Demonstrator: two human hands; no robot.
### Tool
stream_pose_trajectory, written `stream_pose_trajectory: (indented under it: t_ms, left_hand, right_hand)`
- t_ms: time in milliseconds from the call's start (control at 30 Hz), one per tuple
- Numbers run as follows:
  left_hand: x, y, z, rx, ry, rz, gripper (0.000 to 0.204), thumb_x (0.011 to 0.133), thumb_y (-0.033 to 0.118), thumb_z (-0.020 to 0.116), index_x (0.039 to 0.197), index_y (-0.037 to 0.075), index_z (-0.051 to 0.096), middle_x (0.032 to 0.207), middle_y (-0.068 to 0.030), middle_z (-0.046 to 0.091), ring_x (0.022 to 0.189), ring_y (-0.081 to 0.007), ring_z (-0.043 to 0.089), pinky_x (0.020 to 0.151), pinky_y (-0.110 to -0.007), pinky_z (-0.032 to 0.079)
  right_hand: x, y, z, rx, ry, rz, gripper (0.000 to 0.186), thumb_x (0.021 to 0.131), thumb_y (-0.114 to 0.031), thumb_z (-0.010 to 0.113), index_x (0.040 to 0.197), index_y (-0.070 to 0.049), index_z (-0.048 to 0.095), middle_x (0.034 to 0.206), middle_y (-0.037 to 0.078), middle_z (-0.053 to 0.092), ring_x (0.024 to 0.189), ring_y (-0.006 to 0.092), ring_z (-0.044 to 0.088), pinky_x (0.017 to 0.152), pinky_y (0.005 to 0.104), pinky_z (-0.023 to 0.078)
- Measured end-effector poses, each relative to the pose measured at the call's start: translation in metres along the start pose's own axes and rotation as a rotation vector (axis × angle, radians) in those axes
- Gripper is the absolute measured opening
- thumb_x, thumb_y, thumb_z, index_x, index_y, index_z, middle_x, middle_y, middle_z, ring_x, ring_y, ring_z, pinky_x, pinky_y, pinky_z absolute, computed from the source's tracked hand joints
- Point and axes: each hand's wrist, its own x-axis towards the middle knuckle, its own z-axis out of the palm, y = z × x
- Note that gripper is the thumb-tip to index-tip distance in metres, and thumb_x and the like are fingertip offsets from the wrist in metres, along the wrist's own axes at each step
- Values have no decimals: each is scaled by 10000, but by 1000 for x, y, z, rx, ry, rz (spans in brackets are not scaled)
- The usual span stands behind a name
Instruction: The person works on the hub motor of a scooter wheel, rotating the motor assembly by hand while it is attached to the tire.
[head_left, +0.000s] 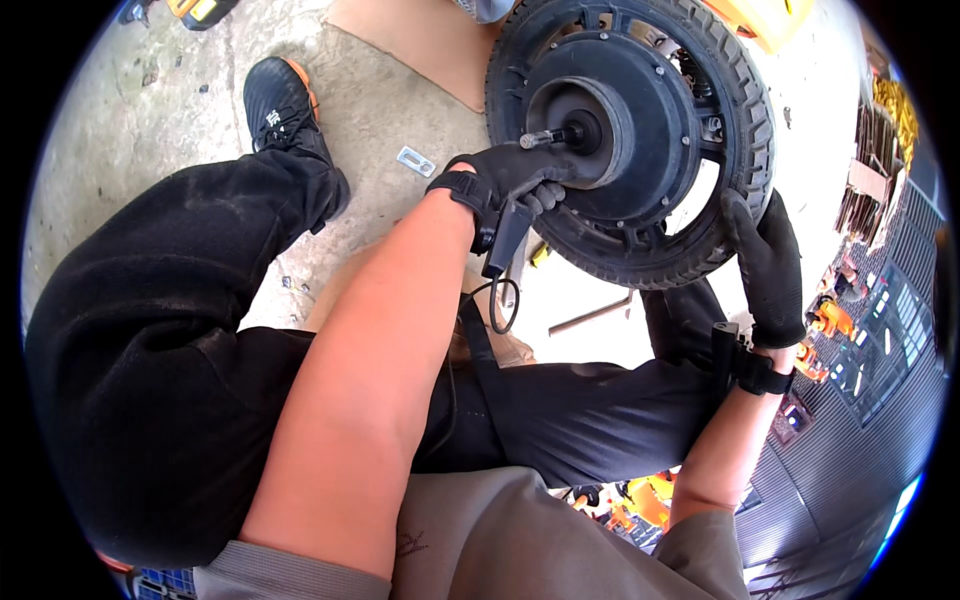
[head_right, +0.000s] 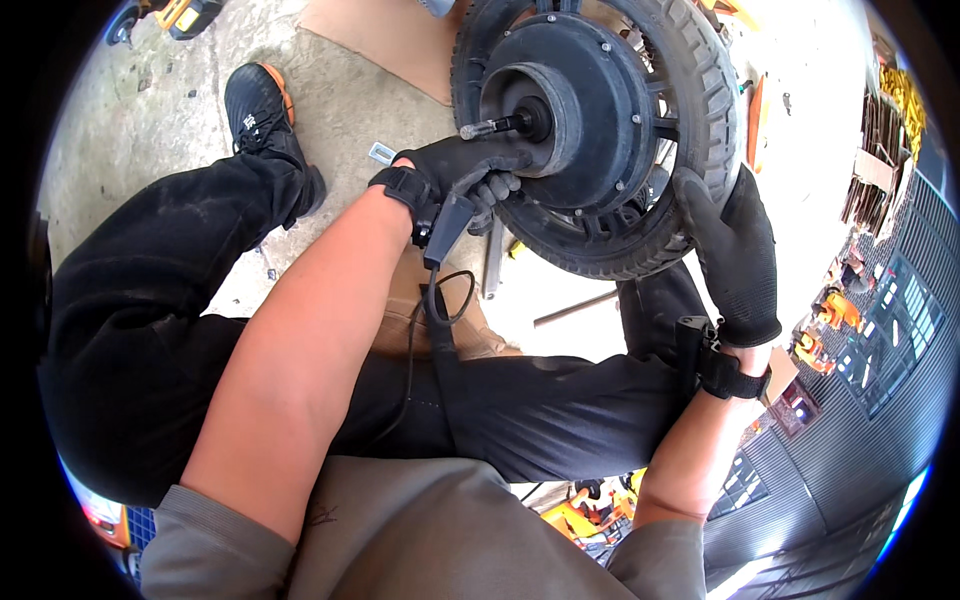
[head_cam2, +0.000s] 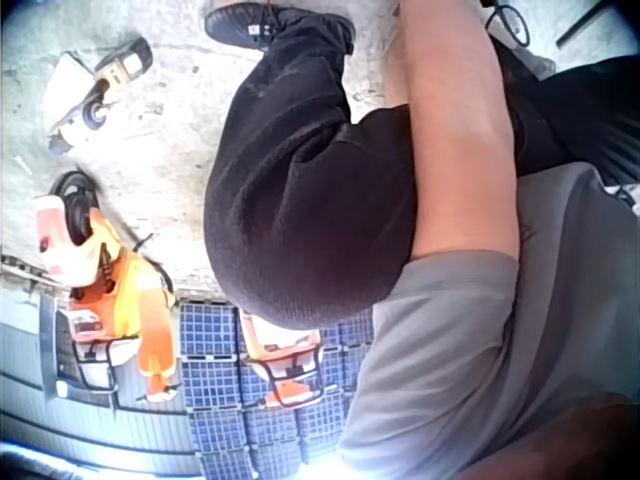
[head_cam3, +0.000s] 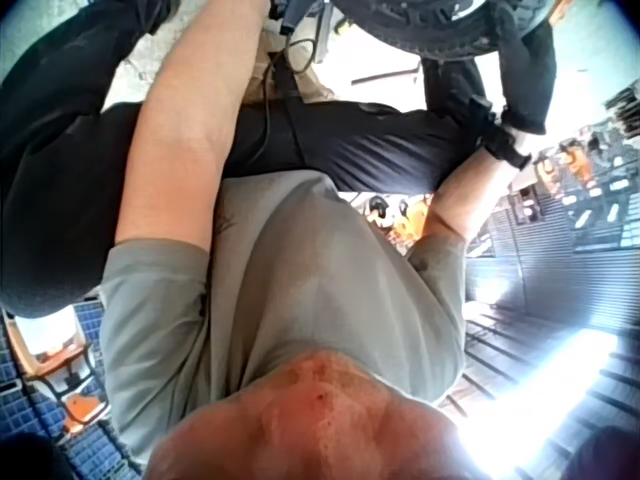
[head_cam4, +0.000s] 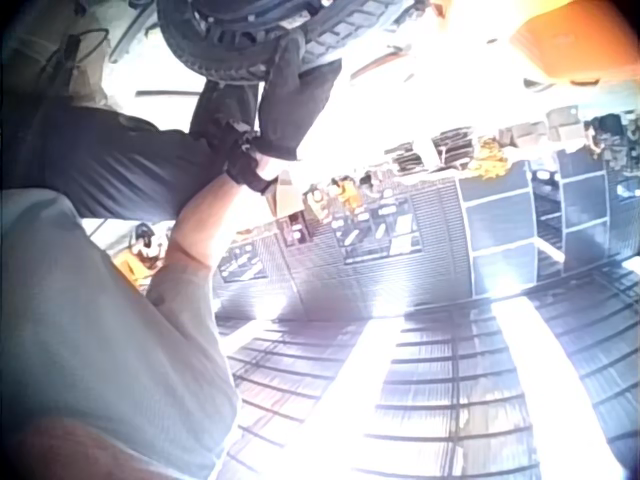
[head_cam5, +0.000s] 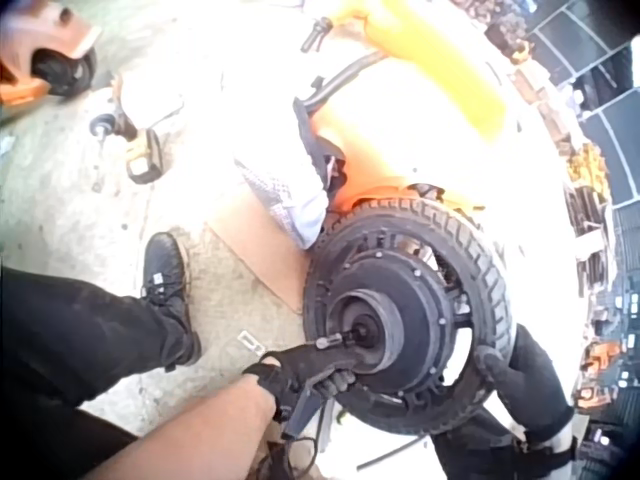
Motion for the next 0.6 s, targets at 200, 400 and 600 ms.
stream_pose_trajectory:
  t_ms: [200, 400, 600]
  left_hand:
    - [5, -5, -12, 58, -109, 87, 270, 973, 304, 690, 1086, 59, 671, 769, -16, 635, 607, -84, 568, 542, -224, 466]
    - [-8, -7, -12, -66, -76, 34, 307, 976, 320, 689, 1118, 49, 657, 879, -54, 674, 686, -108, 623, 608, -243, 546]
    - [-15, -2, -16, -183, 18, 8, 306, 952, 306, 722, 1102, 44, 673, 914, -78, 700, 701, -113, 658, 610, -240, 574]
  right_hand:
    - [0, -3, 2, 4, 3, -2, 414, 1011, -166, 613, 1351, 57, 532, 1211, 122, 672, 1069, 165, 621, 959, 312, 487]
    - [-1, -3, 2, -22, 4, -3, 407, 1011, -170, 613, 1340, 58, 536, 1208, 128, 672, 1070, 170, 622, 961, 316, 487]
    - [0, -1, 1, -1, 2, -16, 414, 1012, -184, 614, 1338, 59, 538, 1210, 132, 672, 1071, 171, 621, 961, 319, 486]
